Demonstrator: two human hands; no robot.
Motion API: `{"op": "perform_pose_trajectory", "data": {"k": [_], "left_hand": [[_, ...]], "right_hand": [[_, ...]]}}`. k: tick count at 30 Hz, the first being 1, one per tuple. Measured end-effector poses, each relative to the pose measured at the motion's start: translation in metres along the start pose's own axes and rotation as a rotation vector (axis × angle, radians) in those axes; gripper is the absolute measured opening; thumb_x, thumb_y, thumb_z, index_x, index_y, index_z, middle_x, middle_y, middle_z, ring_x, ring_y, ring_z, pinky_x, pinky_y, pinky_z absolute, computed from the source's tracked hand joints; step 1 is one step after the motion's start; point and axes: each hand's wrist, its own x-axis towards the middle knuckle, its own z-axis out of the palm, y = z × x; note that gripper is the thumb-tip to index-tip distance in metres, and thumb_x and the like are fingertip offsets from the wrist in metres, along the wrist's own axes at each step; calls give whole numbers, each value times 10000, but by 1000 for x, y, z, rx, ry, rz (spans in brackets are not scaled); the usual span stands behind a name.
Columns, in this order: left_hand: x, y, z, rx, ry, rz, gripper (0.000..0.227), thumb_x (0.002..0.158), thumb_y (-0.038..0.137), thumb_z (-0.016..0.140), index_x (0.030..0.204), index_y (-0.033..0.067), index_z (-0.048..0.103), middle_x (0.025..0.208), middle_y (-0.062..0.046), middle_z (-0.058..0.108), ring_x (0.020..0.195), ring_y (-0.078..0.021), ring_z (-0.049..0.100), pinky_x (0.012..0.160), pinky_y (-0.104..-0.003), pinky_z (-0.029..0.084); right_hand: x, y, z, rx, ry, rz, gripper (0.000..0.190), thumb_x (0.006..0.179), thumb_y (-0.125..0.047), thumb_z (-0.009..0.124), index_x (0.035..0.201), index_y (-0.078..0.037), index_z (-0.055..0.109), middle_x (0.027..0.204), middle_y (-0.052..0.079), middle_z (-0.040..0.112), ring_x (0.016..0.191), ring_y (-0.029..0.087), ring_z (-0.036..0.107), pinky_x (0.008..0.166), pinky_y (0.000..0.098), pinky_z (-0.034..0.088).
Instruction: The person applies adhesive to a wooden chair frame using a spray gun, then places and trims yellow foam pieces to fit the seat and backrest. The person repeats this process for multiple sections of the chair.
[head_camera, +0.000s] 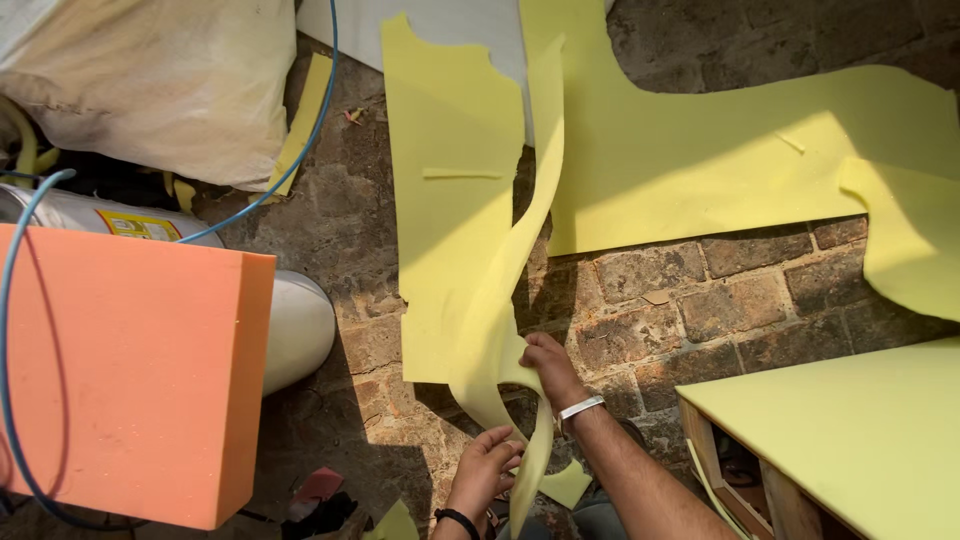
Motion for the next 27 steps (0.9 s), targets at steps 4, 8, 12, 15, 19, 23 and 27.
{"op": "perform_pose_trajectory", "data": {"k": [4, 8, 12, 15, 19, 23, 27], "left_hand": [[-112, 40, 18, 184, 65, 157, 1186, 825, 218, 780, 1660, 269, -61, 1587, -169, 350, 1381, -299, 546, 1112, -425, 520], [-245, 78, 34, 604, 328, 516, 1333, 688, 335, 904, 1609, 221, -53, 1626, -149, 269, 1454, -309, 421, 1176, -421, 431], [-352, 120, 63, 825, 422, 734, 1249, 690, 357, 916, 1589, 186, 66, 1639, -171, 235, 1516, -341, 286, 1187, -456, 360], [-423, 104, 82, 991, 455, 1153, 1167, 678, 304, 901, 1577, 171, 168, 1632, -230, 231, 1478, -402, 300, 1155, -496, 347], [-482, 94, 105, 1178, 380, 1584, 925, 726, 260, 828, 1523, 86, 391, 1583, -187, 403, 1480, -431, 354, 1178, -547, 312], [-509, 106, 79, 1847, 385, 1100, 331, 899, 295, 656, 1193, 161, 724, 1394, -116, 603, 1468, -331, 418, 1258, -540, 239], [-511, 112, 25, 2019, 451, 611, 444, 954, 318, 556, 1346, 139, 665, 1423, -104, 609, 1415, -320, 460, 1254, -612, 190]], "right_hand": [[-138, -116, 23, 150, -34, 24, 117, 885, -150, 710, 940, -85, 630, 816, 31, 674, 716, 130, 637, 659, 277, 536], [-265, -237, 36, 101, -161, -78, 139, 899, -145, 744, 941, -69, 636, 831, 5, 671, 730, 88, 633, 651, 257, 537], [-368, -311, 34, 127, -218, -133, 103, 896, -124, 727, 951, -74, 656, 871, -3, 697, 754, 81, 646, 685, 243, 547], [-425, -338, 27, 271, -195, -113, 110, 896, -143, 726, 949, -103, 639, 853, 1, 673, 740, 107, 646, 665, 282, 545], [-479, -354, 7, 354, -144, -185, 121, 948, -173, 718, 971, -96, 627, 892, 30, 670, 797, 134, 652, 731, 297, 552], [-535, -354, -8, 591, -105, -303, 226, 978, -242, 702, 1096, -60, 640, 992, 75, 674, 907, 177, 664, 830, 329, 559], [-602, -342, -19, 756, -11, -288, 459, 915, -341, 699, 1238, -23, 626, 1129, 126, 679, 1080, 252, 664, 1001, 411, 540]]}}
